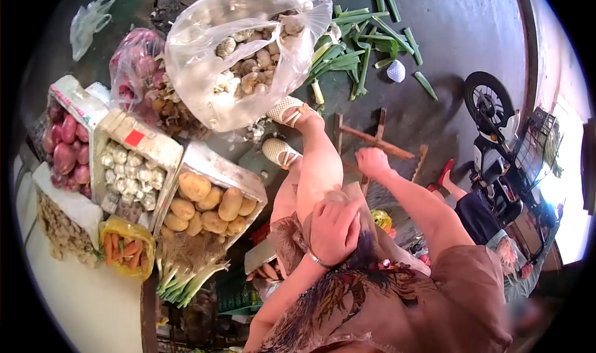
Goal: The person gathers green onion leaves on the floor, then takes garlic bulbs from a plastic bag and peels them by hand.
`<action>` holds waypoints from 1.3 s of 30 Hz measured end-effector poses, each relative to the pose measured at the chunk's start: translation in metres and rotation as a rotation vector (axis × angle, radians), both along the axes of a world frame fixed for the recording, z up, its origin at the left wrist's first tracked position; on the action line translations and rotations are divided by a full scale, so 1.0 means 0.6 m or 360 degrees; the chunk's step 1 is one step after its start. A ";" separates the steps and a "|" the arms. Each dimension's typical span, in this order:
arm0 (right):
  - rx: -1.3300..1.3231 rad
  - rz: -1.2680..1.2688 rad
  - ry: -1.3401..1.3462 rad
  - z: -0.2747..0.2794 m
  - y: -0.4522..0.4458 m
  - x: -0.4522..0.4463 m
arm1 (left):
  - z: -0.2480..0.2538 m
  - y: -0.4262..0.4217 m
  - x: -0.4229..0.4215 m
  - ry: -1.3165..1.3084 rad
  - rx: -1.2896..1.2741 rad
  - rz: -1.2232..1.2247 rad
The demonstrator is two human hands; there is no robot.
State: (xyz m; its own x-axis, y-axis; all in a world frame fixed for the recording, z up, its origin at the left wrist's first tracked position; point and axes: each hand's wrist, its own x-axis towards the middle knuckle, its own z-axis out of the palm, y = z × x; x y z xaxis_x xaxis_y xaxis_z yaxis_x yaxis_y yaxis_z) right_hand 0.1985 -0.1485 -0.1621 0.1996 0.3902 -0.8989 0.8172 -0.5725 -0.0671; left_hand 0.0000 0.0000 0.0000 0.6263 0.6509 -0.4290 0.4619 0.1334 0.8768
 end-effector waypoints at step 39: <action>0.0444 -0.0367 -0.0333 -0.334 -0.158 0.507 | -0.056 -0.188 0.094 0.0380 0.1683 0.0527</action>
State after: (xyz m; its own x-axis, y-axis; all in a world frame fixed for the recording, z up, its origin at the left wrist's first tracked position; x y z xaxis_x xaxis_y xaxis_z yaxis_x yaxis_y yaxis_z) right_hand 0.5026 -0.2433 -0.3626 0.4773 0.5365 -0.6960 0.6820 -0.7256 -0.0916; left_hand 0.0562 -0.1126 -0.0337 0.3316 0.8763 0.3494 0.7122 -0.4754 0.5165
